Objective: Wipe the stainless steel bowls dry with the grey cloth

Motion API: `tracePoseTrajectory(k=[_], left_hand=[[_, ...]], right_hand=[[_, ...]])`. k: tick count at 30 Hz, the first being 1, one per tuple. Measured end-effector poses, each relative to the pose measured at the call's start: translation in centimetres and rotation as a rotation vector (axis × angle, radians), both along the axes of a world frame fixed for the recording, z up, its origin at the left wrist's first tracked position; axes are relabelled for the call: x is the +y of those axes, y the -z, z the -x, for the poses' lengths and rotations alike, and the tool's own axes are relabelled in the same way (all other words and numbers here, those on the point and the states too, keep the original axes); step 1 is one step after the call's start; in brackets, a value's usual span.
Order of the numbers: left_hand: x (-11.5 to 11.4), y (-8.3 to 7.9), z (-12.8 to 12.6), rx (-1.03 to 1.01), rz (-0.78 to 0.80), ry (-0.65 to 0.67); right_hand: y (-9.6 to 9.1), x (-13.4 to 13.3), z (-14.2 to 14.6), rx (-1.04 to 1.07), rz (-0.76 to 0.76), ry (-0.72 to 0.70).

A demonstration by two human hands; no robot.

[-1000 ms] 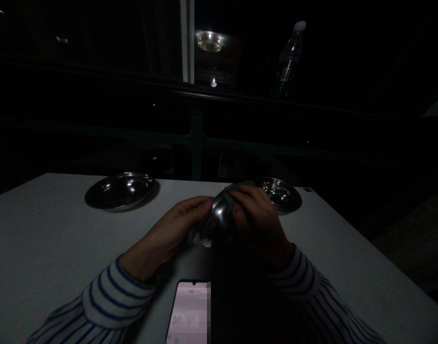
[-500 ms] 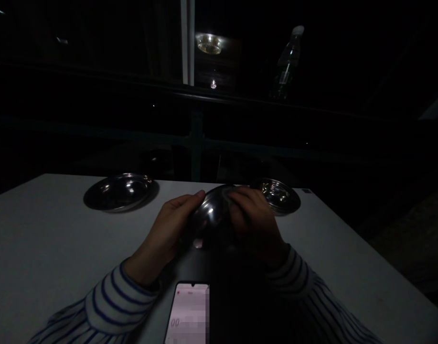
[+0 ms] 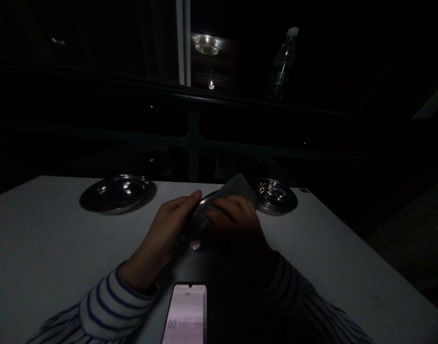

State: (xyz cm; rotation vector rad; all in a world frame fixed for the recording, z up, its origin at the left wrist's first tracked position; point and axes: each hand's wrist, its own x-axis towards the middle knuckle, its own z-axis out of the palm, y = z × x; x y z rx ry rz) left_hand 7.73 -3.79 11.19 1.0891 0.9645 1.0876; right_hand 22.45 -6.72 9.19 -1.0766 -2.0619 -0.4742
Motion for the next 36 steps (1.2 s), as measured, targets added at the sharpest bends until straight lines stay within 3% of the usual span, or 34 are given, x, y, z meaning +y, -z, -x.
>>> tracePoseTrajectory(k=[3,8,10,13,17,23,30,36], left_hand=[[0.0,0.1,-0.1,0.037,0.026,-0.006],[0.0,-0.3,0.2,0.063,0.016,-0.049],[0.0,-0.4,0.3,0.054,0.009,-0.046],[-0.3,-0.4,0.2,0.021,-0.015,-0.02],[-0.4,-0.3,0.2,-0.008,-0.023,0.019],[-0.3,-0.5,0.2,0.008,0.002,-0.048],[-0.5,-0.5,0.1,0.018,-0.024,-0.033],[-0.6,-0.8,0.2,-0.005,0.018,-0.074]], right_hand=[[0.1,-0.3,0.5,-0.068,-0.002,-0.029],[0.2,1.8,-2.3,0.298,0.073,0.102],[0.0,1.9,-2.5,0.327,0.071,0.124],[-0.4,0.6,-1.3,0.154,0.0,0.088],[-0.8,-0.4,-0.4,-0.068,0.014,-0.018],[-0.7,1.3,-2.3,0.316,0.055,0.065],[0.0,-0.4,0.2,-0.031,-0.011,-0.088],[0.0,1.7,-2.6,0.363,0.045,0.077]])
